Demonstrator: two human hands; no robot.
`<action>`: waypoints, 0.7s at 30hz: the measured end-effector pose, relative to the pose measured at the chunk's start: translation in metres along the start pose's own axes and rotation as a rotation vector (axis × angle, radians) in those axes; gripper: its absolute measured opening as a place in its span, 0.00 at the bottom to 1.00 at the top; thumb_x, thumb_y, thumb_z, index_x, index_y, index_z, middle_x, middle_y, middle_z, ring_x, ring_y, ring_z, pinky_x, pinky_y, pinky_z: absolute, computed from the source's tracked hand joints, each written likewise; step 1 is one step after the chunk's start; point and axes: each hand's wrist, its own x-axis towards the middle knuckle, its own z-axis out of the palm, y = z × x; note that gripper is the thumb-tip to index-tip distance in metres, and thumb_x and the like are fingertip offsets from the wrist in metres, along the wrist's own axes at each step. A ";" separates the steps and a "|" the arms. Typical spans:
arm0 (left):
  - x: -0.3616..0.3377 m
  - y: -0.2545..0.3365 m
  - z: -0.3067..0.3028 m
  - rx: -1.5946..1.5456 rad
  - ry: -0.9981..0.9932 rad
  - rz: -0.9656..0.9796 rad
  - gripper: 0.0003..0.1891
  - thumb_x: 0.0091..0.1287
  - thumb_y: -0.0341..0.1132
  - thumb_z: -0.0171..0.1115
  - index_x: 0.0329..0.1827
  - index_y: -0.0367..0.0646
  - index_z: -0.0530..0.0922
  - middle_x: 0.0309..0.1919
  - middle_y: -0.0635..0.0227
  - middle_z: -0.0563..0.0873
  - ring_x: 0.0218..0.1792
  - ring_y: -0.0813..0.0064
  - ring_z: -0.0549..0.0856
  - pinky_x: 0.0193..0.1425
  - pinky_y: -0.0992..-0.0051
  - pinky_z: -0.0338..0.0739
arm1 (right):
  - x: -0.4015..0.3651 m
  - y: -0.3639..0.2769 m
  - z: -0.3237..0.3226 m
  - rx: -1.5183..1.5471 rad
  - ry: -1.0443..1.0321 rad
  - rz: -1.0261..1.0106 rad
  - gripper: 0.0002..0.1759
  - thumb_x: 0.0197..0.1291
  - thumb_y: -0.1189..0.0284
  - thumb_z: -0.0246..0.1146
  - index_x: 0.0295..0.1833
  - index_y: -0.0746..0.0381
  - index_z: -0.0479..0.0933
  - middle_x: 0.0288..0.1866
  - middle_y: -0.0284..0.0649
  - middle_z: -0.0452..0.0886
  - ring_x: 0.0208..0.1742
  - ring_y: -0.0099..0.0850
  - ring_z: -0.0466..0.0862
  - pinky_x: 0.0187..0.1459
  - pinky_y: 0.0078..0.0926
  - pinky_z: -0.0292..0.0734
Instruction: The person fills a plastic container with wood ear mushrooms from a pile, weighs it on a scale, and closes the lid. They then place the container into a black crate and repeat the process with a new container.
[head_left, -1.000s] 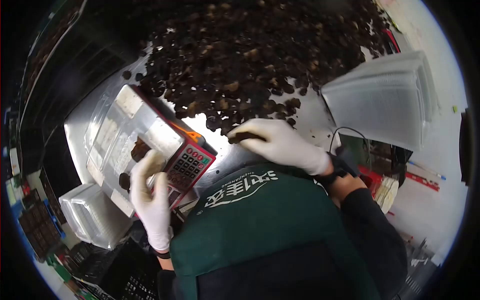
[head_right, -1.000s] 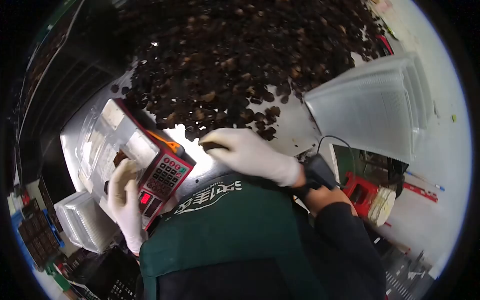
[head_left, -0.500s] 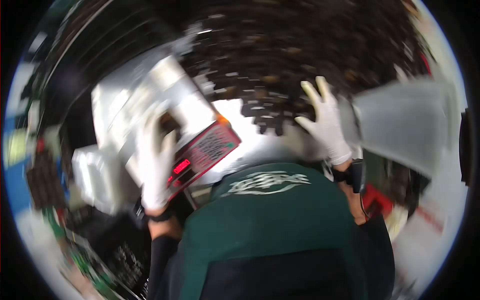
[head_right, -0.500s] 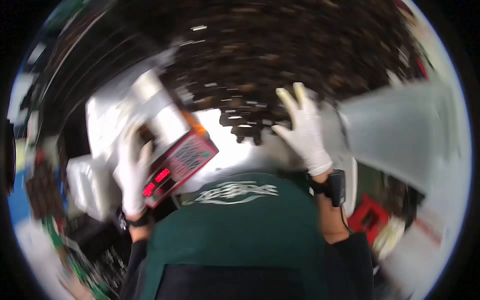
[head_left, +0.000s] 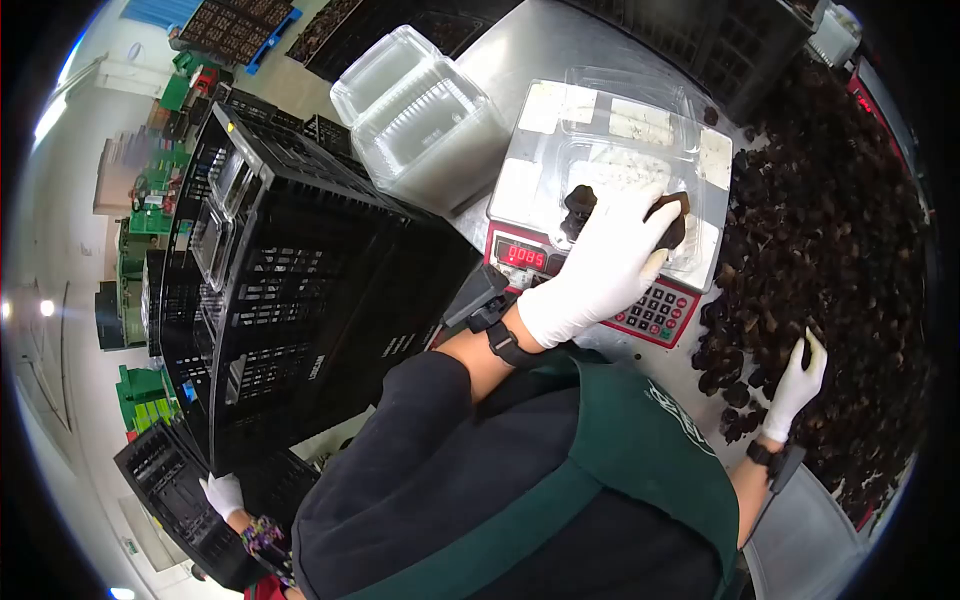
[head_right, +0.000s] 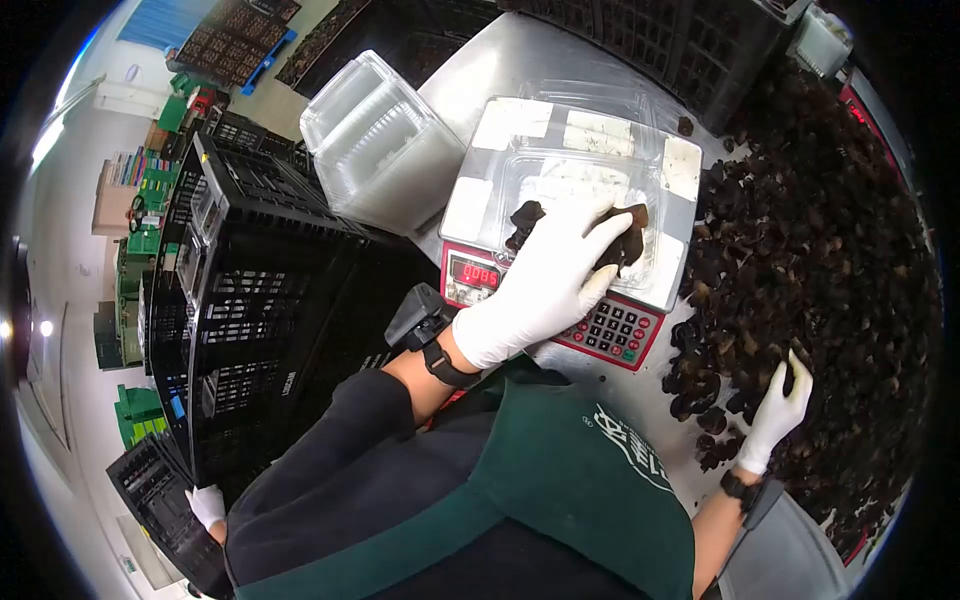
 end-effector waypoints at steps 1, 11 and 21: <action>0.002 0.003 0.001 0.009 0.020 0.011 0.29 0.60 0.30 0.68 0.67 0.38 0.74 0.65 0.51 0.75 0.64 0.47 0.75 0.68 0.55 0.70 | 0.012 0.016 0.006 -0.001 -0.111 -0.020 0.14 0.67 0.75 0.65 0.58 0.62 0.83 0.60 0.42 0.83 0.62 0.38 0.81 0.66 0.34 0.72; -0.009 0.023 0.010 -0.047 0.099 0.028 0.26 0.57 0.23 0.64 0.63 0.34 0.77 0.63 0.47 0.74 0.67 0.44 0.73 0.70 0.53 0.69 | 0.027 0.008 0.068 -0.214 -0.155 -0.191 0.19 0.66 0.67 0.69 0.61 0.54 0.83 0.64 0.41 0.81 0.65 0.40 0.79 0.66 0.36 0.73; -0.016 0.011 0.007 -0.084 0.187 0.007 0.23 0.56 0.23 0.65 0.58 0.35 0.78 0.61 0.49 0.77 0.63 0.47 0.77 0.68 0.54 0.70 | 0.072 0.031 0.035 0.105 -0.303 0.016 0.11 0.70 0.70 0.66 0.50 0.67 0.85 0.48 0.41 0.88 0.49 0.31 0.85 0.57 0.27 0.77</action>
